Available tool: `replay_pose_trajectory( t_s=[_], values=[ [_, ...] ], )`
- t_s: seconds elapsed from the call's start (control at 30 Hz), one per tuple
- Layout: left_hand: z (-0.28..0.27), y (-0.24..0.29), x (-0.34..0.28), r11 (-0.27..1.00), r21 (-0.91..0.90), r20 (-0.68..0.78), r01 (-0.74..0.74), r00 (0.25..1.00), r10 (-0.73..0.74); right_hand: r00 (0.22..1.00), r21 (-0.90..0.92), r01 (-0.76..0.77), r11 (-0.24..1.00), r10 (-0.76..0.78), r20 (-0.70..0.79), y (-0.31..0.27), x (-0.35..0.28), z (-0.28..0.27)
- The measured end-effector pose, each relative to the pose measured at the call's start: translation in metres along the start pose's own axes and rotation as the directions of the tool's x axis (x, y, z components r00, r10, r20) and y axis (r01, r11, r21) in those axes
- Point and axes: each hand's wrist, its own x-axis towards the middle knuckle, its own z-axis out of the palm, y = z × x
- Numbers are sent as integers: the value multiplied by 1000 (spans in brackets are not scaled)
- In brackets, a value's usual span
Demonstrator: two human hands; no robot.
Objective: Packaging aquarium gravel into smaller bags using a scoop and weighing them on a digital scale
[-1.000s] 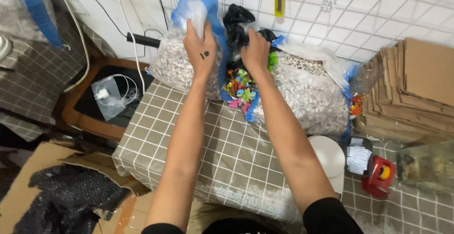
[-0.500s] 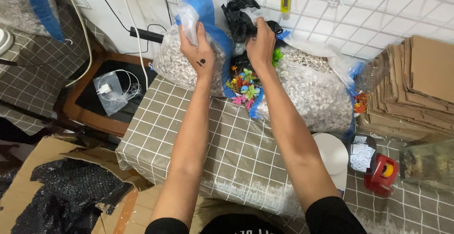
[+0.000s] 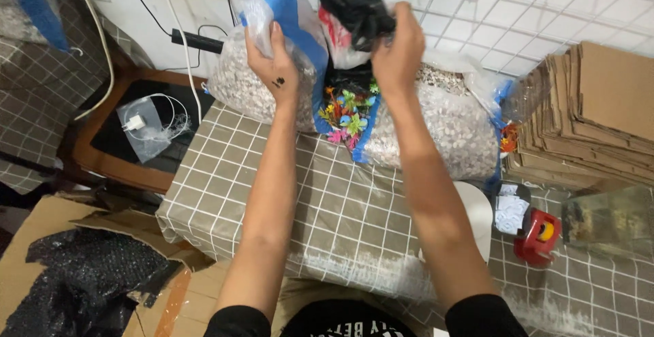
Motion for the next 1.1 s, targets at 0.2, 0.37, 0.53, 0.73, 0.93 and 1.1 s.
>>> replay_pose_trajectory(
  t_s=[0.2,0.37,0.53,0.73,0.93,1.1],
  values=[
    [5,-18,4,985,88,251,150,954,-167,992,58,-107,992,111,-67,-45,1,-70],
    [-20,26,-7,978,189,462,-83,887,-15,980,167,-58,984,89,-180,-59,-16,-103],
    [-61,89,-57,952,290,423,96,880,-217,599,606,-568,557,785,-160,-34,-79,-82],
    [-94,111,-119,636,-160,424,755,634,-646,468,378,-810,448,883,-45,-33,-167,-50],
    [-110,88,-129,706,-141,212,694,718,-663,664,560,-708,430,676,320,-22,-204,-73],
    [-123,88,-119,903,-140,-114,406,899,-422,720,221,-683,696,590,367,-38,-197,-95]
  ],
)
